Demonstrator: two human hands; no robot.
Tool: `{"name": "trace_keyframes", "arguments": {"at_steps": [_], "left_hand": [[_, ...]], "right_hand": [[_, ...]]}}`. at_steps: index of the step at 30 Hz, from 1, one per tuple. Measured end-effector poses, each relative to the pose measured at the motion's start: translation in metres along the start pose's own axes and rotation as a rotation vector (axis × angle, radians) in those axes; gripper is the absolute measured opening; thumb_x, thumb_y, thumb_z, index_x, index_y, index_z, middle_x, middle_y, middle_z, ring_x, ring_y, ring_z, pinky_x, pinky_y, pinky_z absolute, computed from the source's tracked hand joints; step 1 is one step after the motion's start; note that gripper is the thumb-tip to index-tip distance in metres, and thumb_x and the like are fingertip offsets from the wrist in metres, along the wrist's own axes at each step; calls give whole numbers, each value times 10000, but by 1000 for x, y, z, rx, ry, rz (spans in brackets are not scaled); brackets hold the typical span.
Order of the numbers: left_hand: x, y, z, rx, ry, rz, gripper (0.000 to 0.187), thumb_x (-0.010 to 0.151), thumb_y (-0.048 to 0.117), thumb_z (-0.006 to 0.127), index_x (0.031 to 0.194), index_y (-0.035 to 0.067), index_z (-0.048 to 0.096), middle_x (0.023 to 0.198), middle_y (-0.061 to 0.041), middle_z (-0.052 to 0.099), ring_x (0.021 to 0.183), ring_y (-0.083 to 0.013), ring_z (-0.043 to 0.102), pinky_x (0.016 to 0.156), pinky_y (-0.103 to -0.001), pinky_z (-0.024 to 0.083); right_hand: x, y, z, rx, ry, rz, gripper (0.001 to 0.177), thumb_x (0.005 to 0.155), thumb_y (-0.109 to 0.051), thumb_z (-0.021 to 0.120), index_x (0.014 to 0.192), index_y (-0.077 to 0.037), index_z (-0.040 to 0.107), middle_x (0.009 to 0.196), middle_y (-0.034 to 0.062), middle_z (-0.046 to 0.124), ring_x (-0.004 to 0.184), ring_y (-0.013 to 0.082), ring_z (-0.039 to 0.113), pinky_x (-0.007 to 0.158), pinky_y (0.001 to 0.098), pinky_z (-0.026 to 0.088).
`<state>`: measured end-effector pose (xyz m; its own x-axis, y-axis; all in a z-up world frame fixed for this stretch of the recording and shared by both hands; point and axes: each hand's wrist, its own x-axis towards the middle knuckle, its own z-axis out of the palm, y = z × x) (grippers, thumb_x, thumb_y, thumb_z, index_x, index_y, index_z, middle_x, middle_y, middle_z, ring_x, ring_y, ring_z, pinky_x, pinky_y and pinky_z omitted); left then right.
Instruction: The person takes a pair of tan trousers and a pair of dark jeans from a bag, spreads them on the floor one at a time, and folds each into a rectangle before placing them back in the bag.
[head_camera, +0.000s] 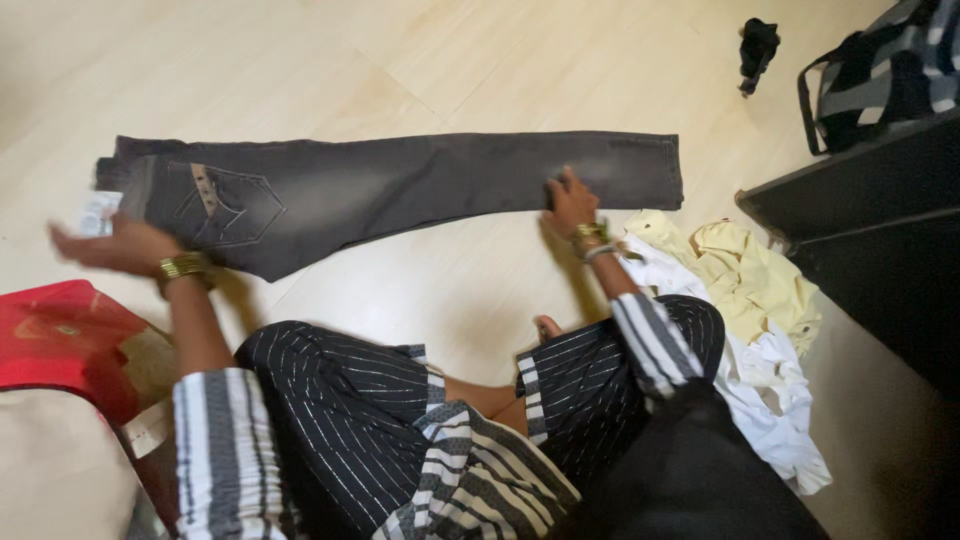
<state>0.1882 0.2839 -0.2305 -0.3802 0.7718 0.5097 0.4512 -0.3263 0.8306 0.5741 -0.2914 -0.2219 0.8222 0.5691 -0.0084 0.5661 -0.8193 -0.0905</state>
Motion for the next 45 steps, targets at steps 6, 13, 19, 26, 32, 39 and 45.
{"name": "trace_keyframes", "arguments": {"at_steps": [6,13,19,26,32,39,45], "left_hand": [[-157,133,18,405,-1080,472,527,1018,250,532,1516,107,434,1679,-176,284,1578,-364,138,1247,-593,84],[-196,121,-9,503,-1257,478,664,1056,485,327,1645,238,144,1725,-16,26,1576,-276,3,1260,-505,31],[-182,122,-16,521,-1187,484,713,1065,518,333,1663,193,121,1732,-18,18,1590,-245,13,1290,-415,68],[-183,124,-24,507,-1179,489,707,1080,516,302,1669,174,112,1742,-25,22,1596,-236,21,1297,-415,76],[-188,103,-42,553,-1195,493,708,1070,503,290,1655,157,93,1725,-43,3,1579,-224,15,1280,-412,76],[-185,91,-50,313,-1270,441,721,1016,456,372,1645,162,179,1735,-58,83,1599,-252,61,1284,-461,54],[-239,140,-69,392,-1401,680,687,1000,524,391,1624,276,245,1719,-3,110,1578,-243,88,1186,-726,-37]], "right_hand": [[6,-225,18,222,19,-305,543,955,-298,635,1453,-117,520,1623,129,388,1390,292,465,1056,507,425],[22,-278,59,111,55,-548,676,1049,-432,476,1601,-112,251,1702,100,181,1563,255,149,1230,543,157],[52,-111,49,119,140,-286,773,1010,-546,522,1625,-153,269,1714,67,187,1578,253,194,1256,521,177],[46,72,35,-43,90,173,715,1080,-549,290,1644,-133,149,1728,38,65,1575,229,114,1254,511,137],[6,117,7,107,51,528,718,1075,-532,239,1656,-139,88,1728,10,-41,1601,202,25,1251,584,19],[26,50,2,-19,462,203,759,885,-499,629,1454,-50,404,1545,145,331,1441,340,290,1100,625,214],[-2,-144,31,184,154,-468,845,892,-615,567,1567,-146,368,1684,101,260,1588,297,194,1249,572,217]]}}
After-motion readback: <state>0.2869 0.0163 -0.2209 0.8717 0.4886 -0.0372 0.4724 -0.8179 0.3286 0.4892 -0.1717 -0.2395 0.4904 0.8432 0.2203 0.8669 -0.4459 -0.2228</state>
